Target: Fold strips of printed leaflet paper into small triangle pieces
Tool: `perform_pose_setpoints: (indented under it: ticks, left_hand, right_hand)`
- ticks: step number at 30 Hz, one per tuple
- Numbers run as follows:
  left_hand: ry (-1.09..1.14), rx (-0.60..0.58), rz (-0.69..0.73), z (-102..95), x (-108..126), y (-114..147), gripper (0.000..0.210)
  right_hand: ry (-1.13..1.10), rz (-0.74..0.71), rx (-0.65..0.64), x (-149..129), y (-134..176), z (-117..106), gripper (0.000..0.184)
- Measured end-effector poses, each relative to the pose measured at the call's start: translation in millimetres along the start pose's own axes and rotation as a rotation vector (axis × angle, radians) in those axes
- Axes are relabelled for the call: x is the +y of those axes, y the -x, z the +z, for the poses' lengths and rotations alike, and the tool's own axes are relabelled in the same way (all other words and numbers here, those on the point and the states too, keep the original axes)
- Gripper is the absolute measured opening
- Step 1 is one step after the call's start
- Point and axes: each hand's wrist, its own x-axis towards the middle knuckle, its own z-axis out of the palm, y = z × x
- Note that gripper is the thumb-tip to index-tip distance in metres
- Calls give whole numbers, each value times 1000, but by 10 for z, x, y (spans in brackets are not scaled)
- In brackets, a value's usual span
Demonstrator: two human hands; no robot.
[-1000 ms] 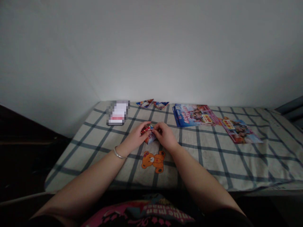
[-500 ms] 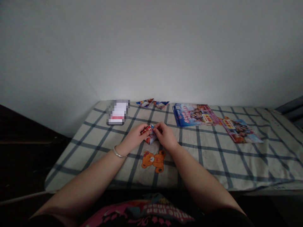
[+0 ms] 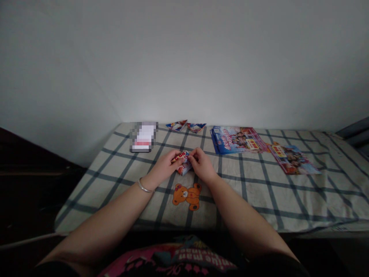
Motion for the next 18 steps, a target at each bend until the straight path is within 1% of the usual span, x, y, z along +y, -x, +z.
perform_pose_setpoints:
  ticks: [3,5,7,9,11,13,16,18]
  left_hand:
    - [4,21,42,5,-7,18,26]
    - [24,70,79,3,-9,27,30]
    - [-1,145,109,-8,-5,29,27]
    - [-100,190,129,-27,5,20,17]
    - [-221,195,142,-50,14,6,8]
    - [-312,192,138,-68,14,-8,3]
    - [-380,197,102,-82,-6,-16,3]
    - [-407,190,80,-85,-18,-13,3]
  right_hand:
    - [0,-34,63,9,-15,-11,14]
    - [14,-55,117,11,-23,-21,14]
    - [26,-62,151,12,-27,-33,14]
    - [38,-69,161,13,-32,-50,13]
    - [72,-90,156,11,-40,-76,13]
    - [151,-136,137,9,-53,-109,11]
    - [342,-211,88,9,-73,-167,8]
    - [484,-204,52,10,-82,-197,8]
